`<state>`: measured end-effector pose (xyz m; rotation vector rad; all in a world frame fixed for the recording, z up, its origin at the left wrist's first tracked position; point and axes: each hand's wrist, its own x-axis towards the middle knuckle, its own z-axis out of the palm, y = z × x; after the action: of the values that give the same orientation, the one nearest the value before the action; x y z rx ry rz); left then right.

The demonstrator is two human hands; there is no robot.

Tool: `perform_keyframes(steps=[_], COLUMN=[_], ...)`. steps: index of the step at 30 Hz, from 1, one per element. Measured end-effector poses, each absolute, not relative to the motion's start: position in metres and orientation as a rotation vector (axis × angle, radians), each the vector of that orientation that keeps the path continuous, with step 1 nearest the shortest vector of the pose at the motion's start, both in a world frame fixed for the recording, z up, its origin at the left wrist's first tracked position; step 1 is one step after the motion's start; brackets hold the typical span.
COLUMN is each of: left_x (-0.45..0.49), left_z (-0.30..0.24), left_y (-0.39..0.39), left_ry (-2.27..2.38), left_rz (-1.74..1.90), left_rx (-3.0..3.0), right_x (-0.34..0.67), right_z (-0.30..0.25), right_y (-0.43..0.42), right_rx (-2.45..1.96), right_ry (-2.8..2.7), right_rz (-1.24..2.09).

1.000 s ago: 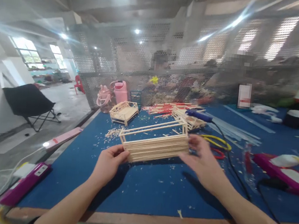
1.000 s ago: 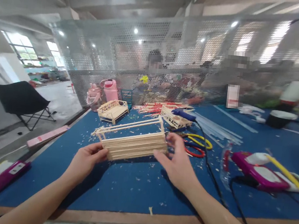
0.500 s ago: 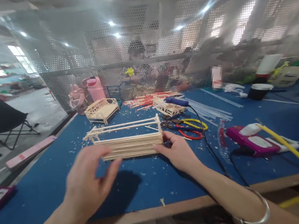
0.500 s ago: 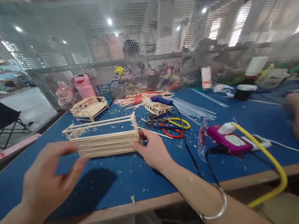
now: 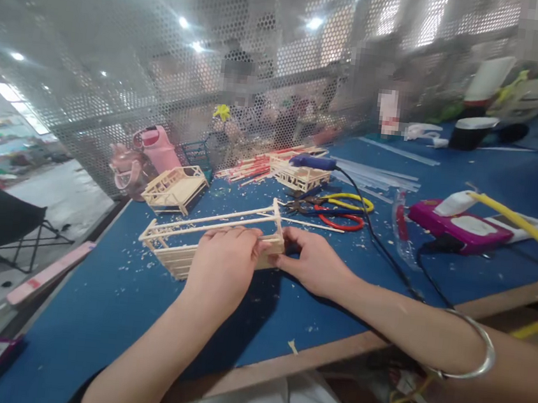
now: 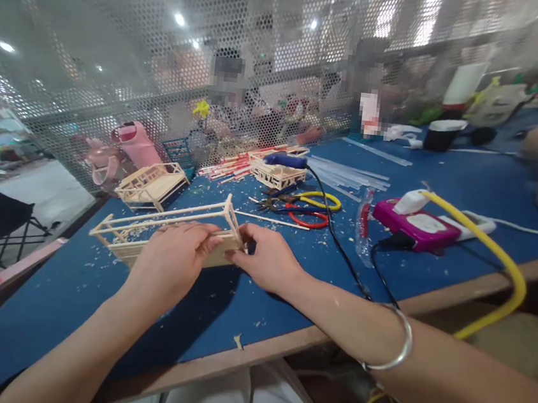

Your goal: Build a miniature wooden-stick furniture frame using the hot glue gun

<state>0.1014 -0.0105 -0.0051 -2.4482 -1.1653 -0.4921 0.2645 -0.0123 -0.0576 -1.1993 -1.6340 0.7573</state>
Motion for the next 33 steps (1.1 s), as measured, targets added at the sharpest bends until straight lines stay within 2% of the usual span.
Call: perform_keyframes(steps=[9,20,33], left_x=[0.100,0.101,0.089], left_z=[-0.006,-0.007,-0.022], left_y=[-0.007,-0.009,-0.007], left_ry=[-1.064,-1.113,-0.788], left_rz=[-0.750,-0.790,-1.053], left_rx=[-2.569,-2.599,-2.450], right_x=[0.265,0.266,0.262], right_z=[-0.059,-0.060,-0.065], right_y=[-0.012,-0.014,-0.017], right_rx=[-1.202,-1.189,-1.180], right_ry=[-1.675,-1.712,-1.689], right_rz=[0.707,0.622,0.629])
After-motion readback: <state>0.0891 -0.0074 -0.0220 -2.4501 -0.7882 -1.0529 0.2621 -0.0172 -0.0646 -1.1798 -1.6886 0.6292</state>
